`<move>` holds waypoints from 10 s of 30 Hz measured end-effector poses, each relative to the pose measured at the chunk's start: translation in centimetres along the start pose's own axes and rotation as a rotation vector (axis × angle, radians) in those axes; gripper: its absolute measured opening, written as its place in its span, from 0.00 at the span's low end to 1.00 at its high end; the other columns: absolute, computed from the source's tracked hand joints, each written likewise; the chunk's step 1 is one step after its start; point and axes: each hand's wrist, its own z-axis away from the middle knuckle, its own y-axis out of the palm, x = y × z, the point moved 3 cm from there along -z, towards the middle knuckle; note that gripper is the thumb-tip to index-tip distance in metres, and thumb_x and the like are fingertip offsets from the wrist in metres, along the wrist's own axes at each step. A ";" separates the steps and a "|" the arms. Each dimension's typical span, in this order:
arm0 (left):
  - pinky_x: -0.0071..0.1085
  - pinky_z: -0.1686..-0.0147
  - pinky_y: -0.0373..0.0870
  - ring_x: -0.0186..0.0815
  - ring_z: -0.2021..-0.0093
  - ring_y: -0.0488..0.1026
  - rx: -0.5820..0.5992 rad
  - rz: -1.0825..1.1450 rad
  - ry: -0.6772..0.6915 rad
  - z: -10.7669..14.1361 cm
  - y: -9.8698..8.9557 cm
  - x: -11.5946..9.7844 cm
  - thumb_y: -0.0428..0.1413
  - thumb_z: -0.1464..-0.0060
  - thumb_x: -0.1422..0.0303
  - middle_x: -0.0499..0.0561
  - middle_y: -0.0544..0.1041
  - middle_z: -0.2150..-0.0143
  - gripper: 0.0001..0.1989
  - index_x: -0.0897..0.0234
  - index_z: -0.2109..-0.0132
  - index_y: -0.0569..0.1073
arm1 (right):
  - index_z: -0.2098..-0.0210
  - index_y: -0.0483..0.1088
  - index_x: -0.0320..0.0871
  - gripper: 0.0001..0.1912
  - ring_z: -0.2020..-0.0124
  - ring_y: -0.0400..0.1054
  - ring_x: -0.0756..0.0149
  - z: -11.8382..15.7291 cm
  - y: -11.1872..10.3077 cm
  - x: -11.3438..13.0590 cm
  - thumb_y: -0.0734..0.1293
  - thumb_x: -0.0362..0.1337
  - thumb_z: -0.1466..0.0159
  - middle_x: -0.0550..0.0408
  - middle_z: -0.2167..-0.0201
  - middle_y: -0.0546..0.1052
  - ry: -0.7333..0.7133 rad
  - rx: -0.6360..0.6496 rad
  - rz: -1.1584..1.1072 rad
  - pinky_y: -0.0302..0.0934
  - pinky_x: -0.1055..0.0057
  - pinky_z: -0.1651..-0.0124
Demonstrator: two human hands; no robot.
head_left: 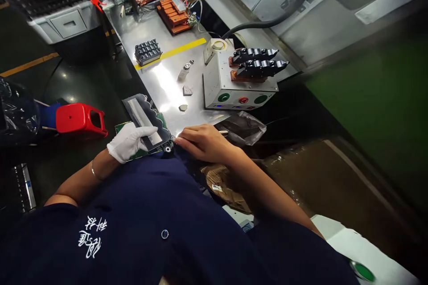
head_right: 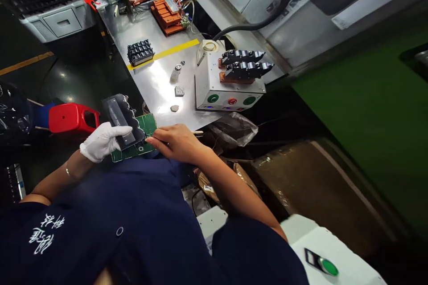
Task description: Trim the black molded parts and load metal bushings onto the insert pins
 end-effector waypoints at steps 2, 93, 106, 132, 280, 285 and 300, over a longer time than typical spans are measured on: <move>0.32 0.74 0.78 0.36 0.74 0.77 0.007 0.037 -0.012 0.0 0.1 0.3 0.58 0.49 0.77 0.58 0.80 0.70 0.05 0.76 0.65 0.77 | 0.76 0.66 0.41 0.24 0.79 0.57 0.72 -0.1 0.2 0.0 0.54 0.45 0.29 0.56 0.81 0.67 0.012 -0.025 0.068 0.46 0.71 0.72; 0.27 0.75 0.58 0.29 0.75 0.56 -0.184 -0.539 0.556 -0.6 0.1 1.6 0.51 0.43 0.48 0.45 0.59 0.79 0.26 0.63 0.78 0.61 | 0.80 0.55 0.44 0.24 0.81 0.52 0.74 -0.7 3.4 0.5 0.54 0.47 0.30 0.61 0.83 0.57 0.016 -0.185 -0.663 0.49 0.73 0.76; 0.26 0.75 0.57 0.29 0.74 0.55 -0.210 -0.533 0.552 -1.3 -0.3 1.6 0.50 0.42 0.49 0.45 0.58 0.77 0.24 0.63 0.76 0.63 | 0.79 0.56 0.44 0.20 0.80 0.52 0.74 -0.8 3.5 1.0 0.55 0.39 0.30 0.61 0.82 0.57 0.032 -0.318 -0.299 0.48 0.73 0.74; 0.30 0.75 0.53 0.28 0.77 0.53 -0.229 -0.753 0.830 -0.9 1.2 1.5 0.48 0.38 0.56 0.43 0.56 0.81 0.24 0.63 0.79 0.57 | 0.82 0.55 0.42 0.31 0.79 0.50 0.75 0.4 3.0 0.4 0.58 0.59 0.35 0.60 0.80 0.58 -0.030 -0.160 -0.028 0.43 0.74 0.75; 0.23 0.78 0.56 0.25 0.77 0.56 -0.122 -0.433 0.517 -0.5 1.4 -0.3 0.61 0.54 0.47 0.42 0.61 0.80 0.26 0.66 0.78 0.66 | 0.82 0.55 0.42 0.30 0.80 0.52 0.76 0.8 1.8 1.5 0.58 0.57 0.34 0.61 0.83 0.59 -0.128 -0.444 -0.060 0.43 0.74 0.76; 0.23 0.76 0.60 0.26 0.77 0.63 -0.009 -0.328 0.438 -0.7 0.5 -0.9 0.65 0.57 0.50 0.44 0.69 0.78 0.23 0.67 0.76 0.71 | 0.84 0.55 0.42 0.31 0.81 0.52 0.75 0.4 2.2 0.6 0.60 0.57 0.35 0.60 0.84 0.59 -0.090 -0.392 -0.129 0.44 0.73 0.77; 0.37 0.50 0.72 0.42 0.56 0.79 -0.389 -0.756 1.134 0.0 -0.1 0.5 0.61 0.47 0.60 0.55 0.82 0.57 0.14 0.62 0.56 0.81 | 0.61 0.76 0.41 0.26 0.67 0.70 0.67 -0.9 2.9 0.8 0.53 0.52 0.30 0.52 0.70 0.76 0.356 -0.655 -0.496 0.64 0.69 0.60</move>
